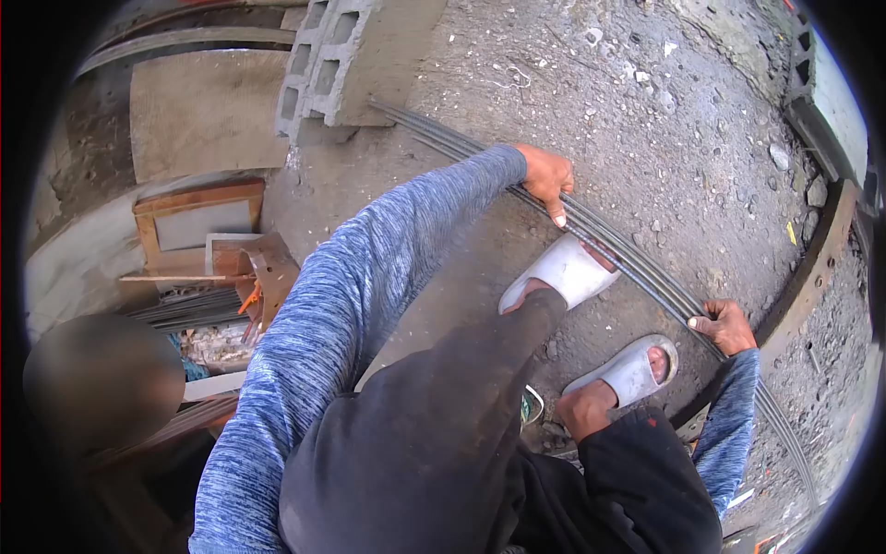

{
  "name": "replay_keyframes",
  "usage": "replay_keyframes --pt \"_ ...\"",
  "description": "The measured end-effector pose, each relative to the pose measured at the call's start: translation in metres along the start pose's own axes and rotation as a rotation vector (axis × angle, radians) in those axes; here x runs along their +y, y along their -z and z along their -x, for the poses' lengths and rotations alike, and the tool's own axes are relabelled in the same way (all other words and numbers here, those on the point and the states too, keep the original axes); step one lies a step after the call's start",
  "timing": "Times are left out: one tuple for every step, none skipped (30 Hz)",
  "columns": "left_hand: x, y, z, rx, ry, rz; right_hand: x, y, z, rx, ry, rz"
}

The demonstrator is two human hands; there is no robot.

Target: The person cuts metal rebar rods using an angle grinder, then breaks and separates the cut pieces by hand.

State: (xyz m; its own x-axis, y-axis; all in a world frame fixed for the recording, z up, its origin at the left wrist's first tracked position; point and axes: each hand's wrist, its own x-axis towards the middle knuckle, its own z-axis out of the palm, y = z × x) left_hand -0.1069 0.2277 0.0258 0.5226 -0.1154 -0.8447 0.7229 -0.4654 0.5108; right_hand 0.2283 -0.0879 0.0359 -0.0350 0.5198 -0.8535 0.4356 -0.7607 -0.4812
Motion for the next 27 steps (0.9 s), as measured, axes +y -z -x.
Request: replay_keyframes --pt "-0.005 0.001 0.004 0.007 0.002 0.029 0.001 -0.003 -0.005 -0.002 0.004 -0.005" --pt "-0.008 0.001 0.006 0.012 0.003 0.056 0.003 -0.007 -0.009 -0.003 0.007 -0.011" --pt "-0.011 0.002 0.008 0.012 0.003 0.043 0.001 -0.008 -0.011 -0.003 0.010 -0.017" --pt "-0.013 0.003 0.009 0.012 0.001 0.029 -0.001 -0.008 -0.011 -0.004 0.017 -0.009" --pt "-0.014 0.004 0.010 0.013 -0.002 0.015 -0.003 -0.008 -0.011 -0.004 0.023 0.000" --pt "-0.015 0.006 0.011 0.004 0.010 0.012 -0.008 -0.009 -0.011 -0.005 0.029 0.007" --pt "-0.016 0.007 0.012 -0.004 0.023 0.009 -0.014 -0.009 -0.010 -0.005 0.037 0.020" --pt "-0.016 0.009 0.014 -0.012 0.036 0.006 -0.022 -0.010 -0.010 -0.006 0.046 0.033" --pt "-0.020 0.010 0.014 -0.008 0.047 0.013 -0.025 -0.010 -0.010 -0.006 0.055 0.045" --pt "-0.024 0.011 0.015 -0.005 0.059 0.020 -0.024 -0.011 -0.012 -0.007 0.062 0.037" --pt "-0.028 0.011 0.016 -0.002 0.072 0.026 -0.022 -0.014 -0.015 -0.009 0.069 0.027" --pt "-0.028 0.012 0.019 0.001 0.076 0.008 -0.024 -0.015 -0.017 -0.010 0.079 0.016" --pt "-0.028 0.014 0.022 0.004 0.080 -0.011 -0.027 -0.015 -0.018 -0.013 0.082 0.027" --pt "-0.028 0.015 0.024 0.007 0.084 -0.028 -0.030 -0.015 -0.019 -0.016 0.085 0.038" --pt "-0.029 0.016 0.027 0.016 0.101 -0.008 -0.034 -0.015 -0.019 -0.020 0.088 0.050" --pt "-0.030 0.016 0.030 0.025 0.117 0.011 -0.035 -0.017 -0.019 -0.008 0.100 0.049" --pt "-0.029 0.016 0.032 0.033 0.132 0.029 -0.036 -0.019 -0.019 0.006 0.110 0.047" --pt "-0.030 0.017 0.032 0.023 0.137 0.016 -0.036 -0.021 -0.019 0.022 0.121 0.044" --pt "-0.031 0.019 0.032 0.013 0.142 0.003 -0.038 -0.021 -0.019 0.021 0.116 0.052" --pt "-0.032 0.020 0.032 0.003 0.147 -0.010 -0.039 -0.022 -0.020 0.020 0.112 0.062" --pt "-0.032 0.021 0.033 0.008 0.150 -0.008 -0.041 -0.022 -0.020 0.019 0.108 0.071" --pt "-0.032 0.021 0.036 0.013 0.154 -0.005 -0.042 -0.022 -0.021 0.022 0.112 0.080" --pt "-0.033 0.021 0.039 0.018 0.158 -0.001 -0.044 -0.023 -0.022 0.024 0.117 0.089" --pt "-0.035 0.022 0.040 0.017 0.157 0.010 -0.044 -0.024 -0.023 0.025 0.120 0.098" --pt "-0.037 0.022 0.041 0.015 0.157 0.019 -0.043 -0.025 -0.024 0.026 0.127 0.083" --pt "-0.039 0.022 0.041 0.013 0.156 0.028 -0.041 -0.026 -0.025 0.026 0.133 0.068" --pt "-0.039 0.023 0.042 0.020 0.156 0.030 -0.041 -0.027 -0.025 0.028 0.139 0.052"
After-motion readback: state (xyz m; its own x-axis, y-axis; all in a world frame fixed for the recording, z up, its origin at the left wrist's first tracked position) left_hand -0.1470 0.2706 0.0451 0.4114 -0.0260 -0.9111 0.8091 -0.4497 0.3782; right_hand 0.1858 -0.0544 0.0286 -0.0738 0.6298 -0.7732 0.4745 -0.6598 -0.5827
